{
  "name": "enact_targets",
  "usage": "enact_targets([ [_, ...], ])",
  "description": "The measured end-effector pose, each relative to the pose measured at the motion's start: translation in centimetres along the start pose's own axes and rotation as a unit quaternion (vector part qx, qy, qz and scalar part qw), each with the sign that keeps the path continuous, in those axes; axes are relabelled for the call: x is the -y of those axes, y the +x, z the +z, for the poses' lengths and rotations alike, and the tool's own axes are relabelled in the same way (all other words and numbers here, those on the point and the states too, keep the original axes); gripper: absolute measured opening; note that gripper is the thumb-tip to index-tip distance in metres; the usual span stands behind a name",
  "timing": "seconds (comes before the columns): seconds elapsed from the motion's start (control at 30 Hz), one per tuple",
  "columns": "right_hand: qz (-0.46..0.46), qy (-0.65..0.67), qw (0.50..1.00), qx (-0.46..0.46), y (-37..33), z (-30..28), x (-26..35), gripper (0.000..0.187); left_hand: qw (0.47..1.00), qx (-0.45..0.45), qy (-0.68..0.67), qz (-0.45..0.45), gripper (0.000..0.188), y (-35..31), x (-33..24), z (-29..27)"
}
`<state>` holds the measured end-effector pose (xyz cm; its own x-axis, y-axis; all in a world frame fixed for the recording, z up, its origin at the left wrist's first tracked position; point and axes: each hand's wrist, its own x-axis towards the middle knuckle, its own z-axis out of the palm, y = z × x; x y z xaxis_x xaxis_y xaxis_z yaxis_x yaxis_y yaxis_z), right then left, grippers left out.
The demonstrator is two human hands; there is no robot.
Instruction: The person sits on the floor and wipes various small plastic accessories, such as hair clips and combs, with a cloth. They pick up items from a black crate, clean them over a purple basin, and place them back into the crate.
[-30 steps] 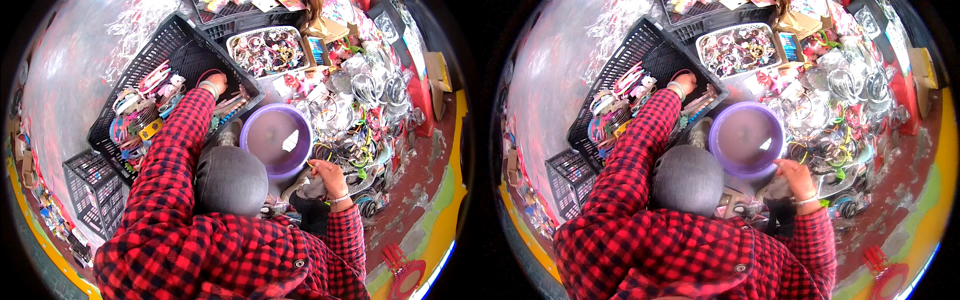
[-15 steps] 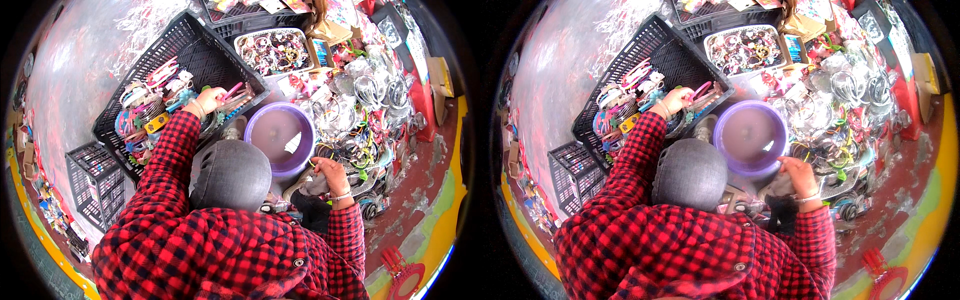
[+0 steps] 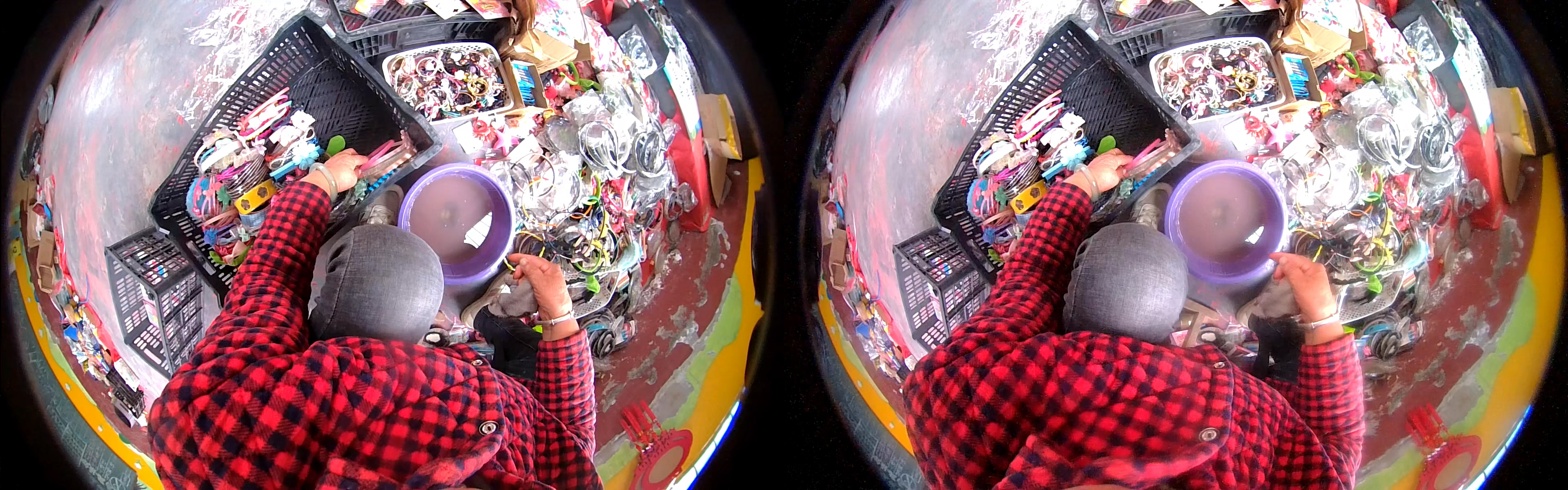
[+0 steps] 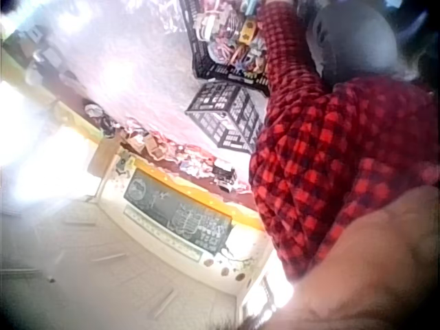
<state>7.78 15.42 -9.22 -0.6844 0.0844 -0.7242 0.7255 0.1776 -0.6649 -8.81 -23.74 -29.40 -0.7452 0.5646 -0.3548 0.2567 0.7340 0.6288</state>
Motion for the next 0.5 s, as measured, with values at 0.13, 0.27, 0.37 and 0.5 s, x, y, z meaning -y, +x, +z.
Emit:
enact_targets([
  [0.13, 0.0, -0.006, 1.0, 0.003, -0.2, 0.1, 0.6, 0.023, 0.998, -0.054, -0.019, 0.017, 0.04, 0.2, 0.3, 0.2],
  [0.27, 0.0, -0.002, 1.0, 0.004, -0.3, 0.1, 0.6, 0.023, 0.999, -0.029, -0.045, 0.007, 0.046, 0.3, -0.5, -0.7],
  [0.37, 0.001, -0.019, 1.0, 0.002, -0.2, 0.1, 0.4, 0.024, 0.98, -0.016, -0.178, -0.082, 0.044, 0.3, 1.0, -0.1],
  [0.5, -0.02, -0.038, 0.999, 0.012, -0.8, -0.3, 0.3, 0.023, 0.981, -0.154, -0.084, -0.081, 0.03, -0.8, 2.7, -0.5],
])
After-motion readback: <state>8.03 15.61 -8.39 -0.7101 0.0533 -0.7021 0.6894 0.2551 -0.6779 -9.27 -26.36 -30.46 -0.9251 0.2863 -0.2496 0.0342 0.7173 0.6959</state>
